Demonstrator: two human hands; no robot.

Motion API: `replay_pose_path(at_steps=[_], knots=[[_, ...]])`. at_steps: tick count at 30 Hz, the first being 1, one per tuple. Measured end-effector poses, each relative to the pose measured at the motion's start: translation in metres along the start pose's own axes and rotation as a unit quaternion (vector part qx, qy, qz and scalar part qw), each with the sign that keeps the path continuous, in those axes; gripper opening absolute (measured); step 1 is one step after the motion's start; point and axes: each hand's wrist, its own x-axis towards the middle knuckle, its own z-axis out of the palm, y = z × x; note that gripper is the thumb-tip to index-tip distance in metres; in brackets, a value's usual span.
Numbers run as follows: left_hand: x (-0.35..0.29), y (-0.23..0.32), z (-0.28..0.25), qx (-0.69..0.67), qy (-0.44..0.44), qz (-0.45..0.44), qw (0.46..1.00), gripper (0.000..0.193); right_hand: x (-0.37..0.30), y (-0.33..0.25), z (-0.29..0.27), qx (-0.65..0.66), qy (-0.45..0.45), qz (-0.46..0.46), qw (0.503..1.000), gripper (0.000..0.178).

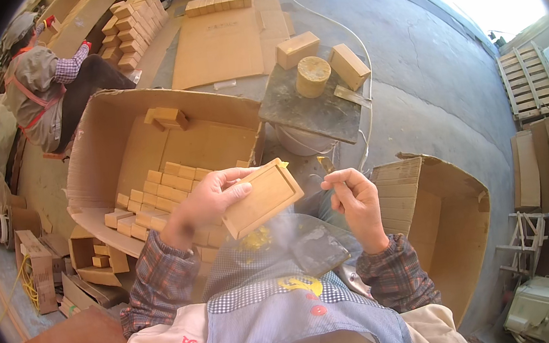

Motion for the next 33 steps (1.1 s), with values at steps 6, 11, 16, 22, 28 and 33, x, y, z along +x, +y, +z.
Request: replay_pose_path(at_steps=[6,11,16,22,28,33], knots=[[0.006,-0.003,0.014,0.018,0.002,0.02,1.0,0.046,0.031,0.006,0.019,-0.107,-0.014,0.019,0.994,0.021],[0.013,-0.003,0.014,0.076,0.017,0.033,0.996,0.046,0.05,0.023,0.033,-0.141,-0.018,0.015,0.99,0.019],[0.028,-0.013,0.012,0.103,0.071,0.031,0.992,0.047,0.075,0.02,0.023,-0.184,0.074,-0.104,0.975,0.011],[0.005,-0.017,-0.032,0.074,0.179,-0.019,0.981,0.045,0.068,0.014,0.006,-0.286,-0.148,-0.039,0.946,0.008],[-0.033,-0.018,-0.052,0.025,0.26,0.024,0.965,0.047,0.025,0.065,0.058,-0.326,-0.297,-0.171,0.881,0.012],[-0.054,-0.027,-0.052,0.016,0.281,0.038,0.959,0.047,0.015,0.089,0.069,-0.47,-0.274,-0.302,0.783,0.018]])
